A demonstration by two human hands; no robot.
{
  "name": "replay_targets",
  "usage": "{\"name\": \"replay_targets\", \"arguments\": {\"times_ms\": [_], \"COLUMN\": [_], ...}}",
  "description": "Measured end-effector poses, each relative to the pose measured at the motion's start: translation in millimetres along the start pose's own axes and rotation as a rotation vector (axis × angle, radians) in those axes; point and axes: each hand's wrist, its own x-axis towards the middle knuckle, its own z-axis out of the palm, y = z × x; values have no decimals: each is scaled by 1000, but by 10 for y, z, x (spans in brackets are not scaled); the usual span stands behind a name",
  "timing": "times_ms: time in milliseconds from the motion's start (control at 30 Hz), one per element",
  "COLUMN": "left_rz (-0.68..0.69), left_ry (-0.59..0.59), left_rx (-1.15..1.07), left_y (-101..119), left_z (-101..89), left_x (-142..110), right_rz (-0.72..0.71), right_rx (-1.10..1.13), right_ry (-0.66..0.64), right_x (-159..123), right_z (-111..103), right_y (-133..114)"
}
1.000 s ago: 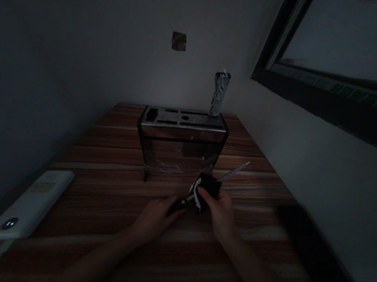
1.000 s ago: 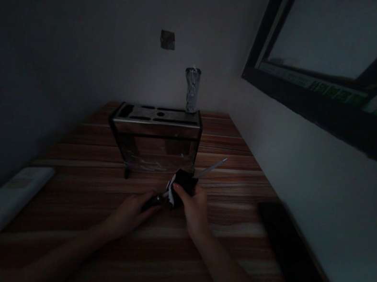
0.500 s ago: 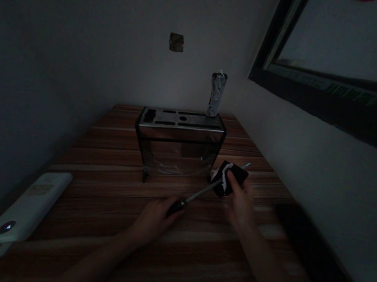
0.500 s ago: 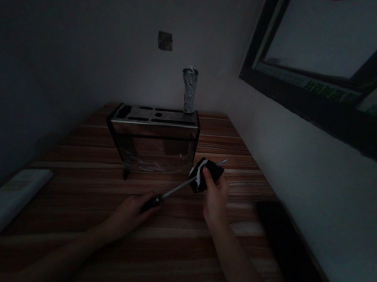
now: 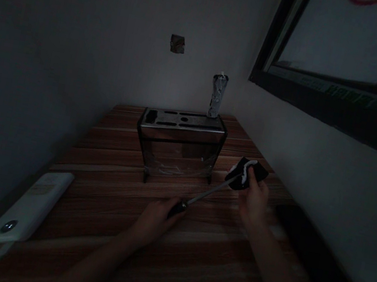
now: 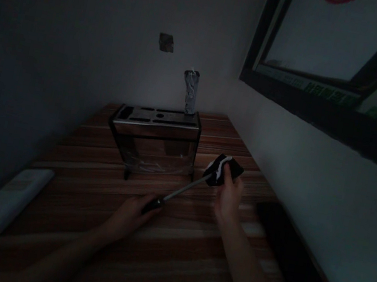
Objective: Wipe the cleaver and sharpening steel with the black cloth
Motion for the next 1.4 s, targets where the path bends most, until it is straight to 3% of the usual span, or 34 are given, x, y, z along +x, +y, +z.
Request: {"name": "replay_targets", "arguments": {"times_ms": [367, 733, 900, 1400], "left_rz": [5, 3, -7, -14], "left_ry": [8, 21, 0, -20], "left_rx": [-32, -64, -58, -14], "left_y": [-13, -3, -36, -26], "left_z": [-2, -7, 14, -2], "left_x": [-10, 5, 3, 5], "right_rz": [126, 383, 413, 406], "right_rx": [-33, -107, -216, -297], "right_ry": [-65, -330, -484, -489], "right_x": [-171, -712, -874, -850], "right_z": [34, 20, -26, -35], "right_y": [81, 449, 562, 528]}}
